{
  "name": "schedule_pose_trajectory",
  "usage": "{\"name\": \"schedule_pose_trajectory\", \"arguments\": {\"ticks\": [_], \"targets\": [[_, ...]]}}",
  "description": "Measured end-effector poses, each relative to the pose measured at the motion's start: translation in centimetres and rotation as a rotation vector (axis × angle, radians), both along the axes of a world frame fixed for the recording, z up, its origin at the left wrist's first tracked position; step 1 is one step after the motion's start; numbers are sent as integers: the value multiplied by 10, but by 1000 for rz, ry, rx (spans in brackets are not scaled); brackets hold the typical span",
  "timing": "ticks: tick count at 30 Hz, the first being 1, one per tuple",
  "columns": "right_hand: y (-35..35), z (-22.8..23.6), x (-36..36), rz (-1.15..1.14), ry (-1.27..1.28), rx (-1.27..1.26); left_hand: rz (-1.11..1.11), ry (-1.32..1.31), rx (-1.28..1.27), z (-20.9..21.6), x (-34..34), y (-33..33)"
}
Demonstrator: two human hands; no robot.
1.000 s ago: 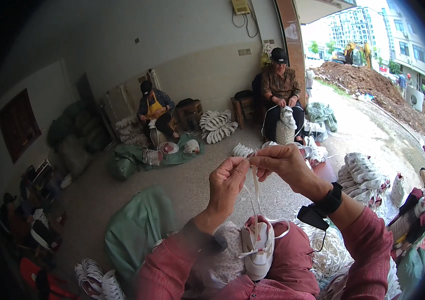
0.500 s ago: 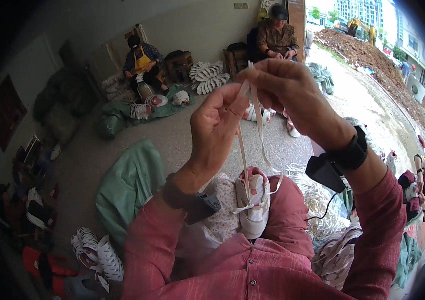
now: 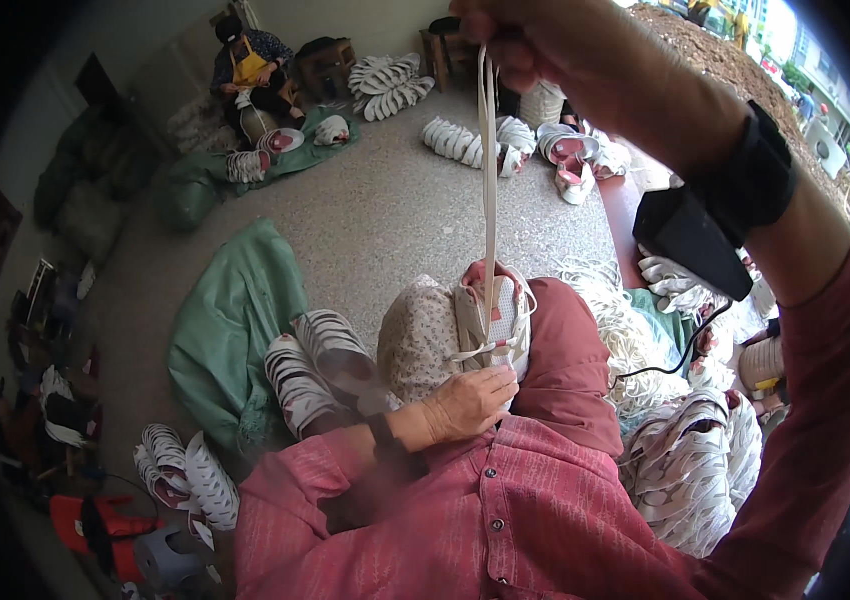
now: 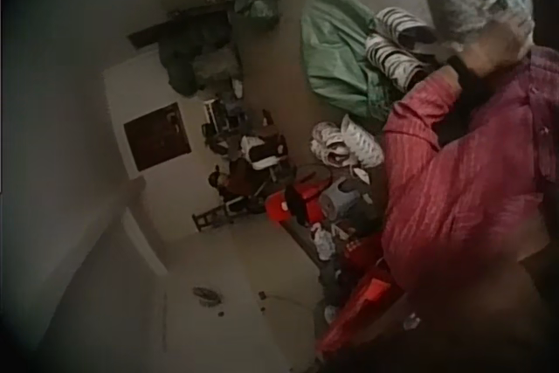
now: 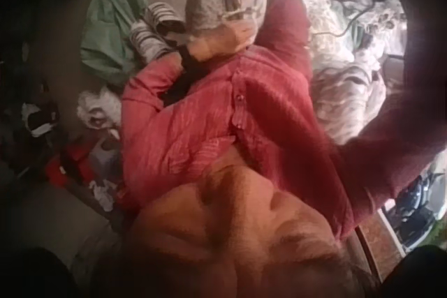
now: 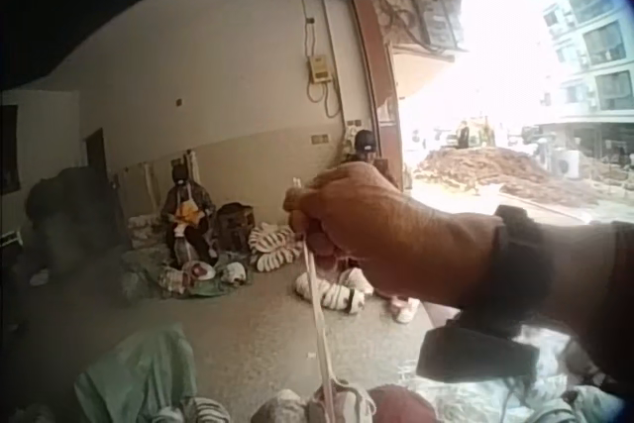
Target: The person sits on the floor and threads a white shoelace through the eyelets of a white sneaker. They pull the lace tight and adjust the loops, working on the shoe held in their lap. Other people are visible in the background performing similar tasks.
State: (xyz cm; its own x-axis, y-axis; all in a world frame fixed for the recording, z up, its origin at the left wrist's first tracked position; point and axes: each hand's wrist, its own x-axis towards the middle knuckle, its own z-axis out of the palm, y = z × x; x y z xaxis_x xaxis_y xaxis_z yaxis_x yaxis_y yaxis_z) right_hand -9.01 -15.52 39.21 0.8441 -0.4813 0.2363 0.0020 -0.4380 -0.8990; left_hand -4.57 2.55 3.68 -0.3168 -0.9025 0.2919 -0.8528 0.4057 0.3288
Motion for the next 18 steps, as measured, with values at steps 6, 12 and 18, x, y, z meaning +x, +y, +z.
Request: {"name": "schedule_pose_trajectory", "arguments": {"ticks": [6, 12, 18], "targets": [[6, 32, -5, 114, -174, -61, 20, -26, 176, 2, 2, 1], [18, 66, -24, 224, -278, -137, 36, 172, 195, 3, 16, -2], [38, 85, -48, 320, -316, -205, 332, 385, -133, 0, 39, -5]]}}
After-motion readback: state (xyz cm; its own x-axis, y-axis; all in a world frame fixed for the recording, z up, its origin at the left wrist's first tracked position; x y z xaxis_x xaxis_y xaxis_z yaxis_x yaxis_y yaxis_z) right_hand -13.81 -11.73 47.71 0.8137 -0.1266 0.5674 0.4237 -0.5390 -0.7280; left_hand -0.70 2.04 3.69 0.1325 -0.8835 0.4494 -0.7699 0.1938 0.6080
